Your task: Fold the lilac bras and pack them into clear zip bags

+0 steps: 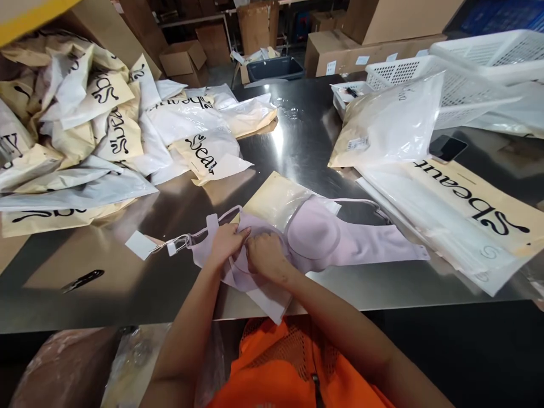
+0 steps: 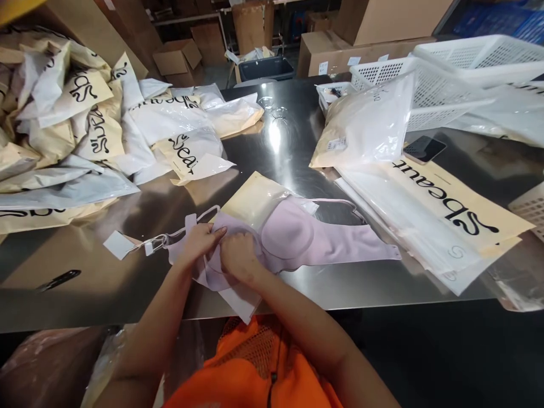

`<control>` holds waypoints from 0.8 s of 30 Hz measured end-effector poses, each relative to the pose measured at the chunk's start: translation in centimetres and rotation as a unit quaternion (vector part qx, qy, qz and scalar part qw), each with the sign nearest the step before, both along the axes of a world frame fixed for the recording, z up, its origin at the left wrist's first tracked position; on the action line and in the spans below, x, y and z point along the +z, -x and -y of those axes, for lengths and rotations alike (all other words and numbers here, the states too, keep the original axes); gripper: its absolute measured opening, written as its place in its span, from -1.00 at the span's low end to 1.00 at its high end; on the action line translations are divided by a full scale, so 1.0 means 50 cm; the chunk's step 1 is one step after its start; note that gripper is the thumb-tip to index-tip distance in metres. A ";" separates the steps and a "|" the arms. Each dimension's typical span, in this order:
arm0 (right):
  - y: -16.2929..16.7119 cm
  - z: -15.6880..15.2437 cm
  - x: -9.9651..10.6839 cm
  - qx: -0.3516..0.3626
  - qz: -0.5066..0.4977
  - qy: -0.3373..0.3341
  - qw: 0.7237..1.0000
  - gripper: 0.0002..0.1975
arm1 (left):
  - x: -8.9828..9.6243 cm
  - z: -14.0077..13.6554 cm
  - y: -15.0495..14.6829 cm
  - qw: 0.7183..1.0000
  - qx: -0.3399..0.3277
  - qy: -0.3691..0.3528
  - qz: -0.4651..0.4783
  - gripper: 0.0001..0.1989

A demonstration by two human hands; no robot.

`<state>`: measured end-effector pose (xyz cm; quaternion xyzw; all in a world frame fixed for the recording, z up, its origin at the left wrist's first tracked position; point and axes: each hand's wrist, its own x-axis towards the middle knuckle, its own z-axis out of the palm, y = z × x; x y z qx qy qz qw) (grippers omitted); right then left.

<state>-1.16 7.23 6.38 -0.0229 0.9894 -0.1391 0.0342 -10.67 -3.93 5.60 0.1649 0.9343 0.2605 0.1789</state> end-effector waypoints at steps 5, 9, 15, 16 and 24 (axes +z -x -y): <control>-0.037 -0.029 0.010 0.104 -0.005 0.017 0.994 -0.79 | 0.001 -0.015 0.002 0.999 0.043 -0.009 -0.023 -0.65; -0.060 -0.037 0.007 0.131 -0.023 0.037 0.990 -0.76 | 0.014 -0.014 0.009 0.999 0.032 -0.022 -0.016 -0.62; -0.176 -0.115 0.008 0.056 -0.068 0.156 0.984 -0.57 | 0.056 0.087 0.002 0.997 0.024 -0.074 -0.018 -0.51; -0.209 -0.147 0.005 -0.004 -0.090 0.188 0.978 -0.56 | 0.055 0.109 -0.006 0.995 0.057 -0.064 -0.053 -0.51; -0.393 -0.455 -0.038 -0.454 -0.189 -0.003 0.871 -0.66 | -0.003 0.138 -0.074 0.974 0.171 0.132 -0.062 -0.52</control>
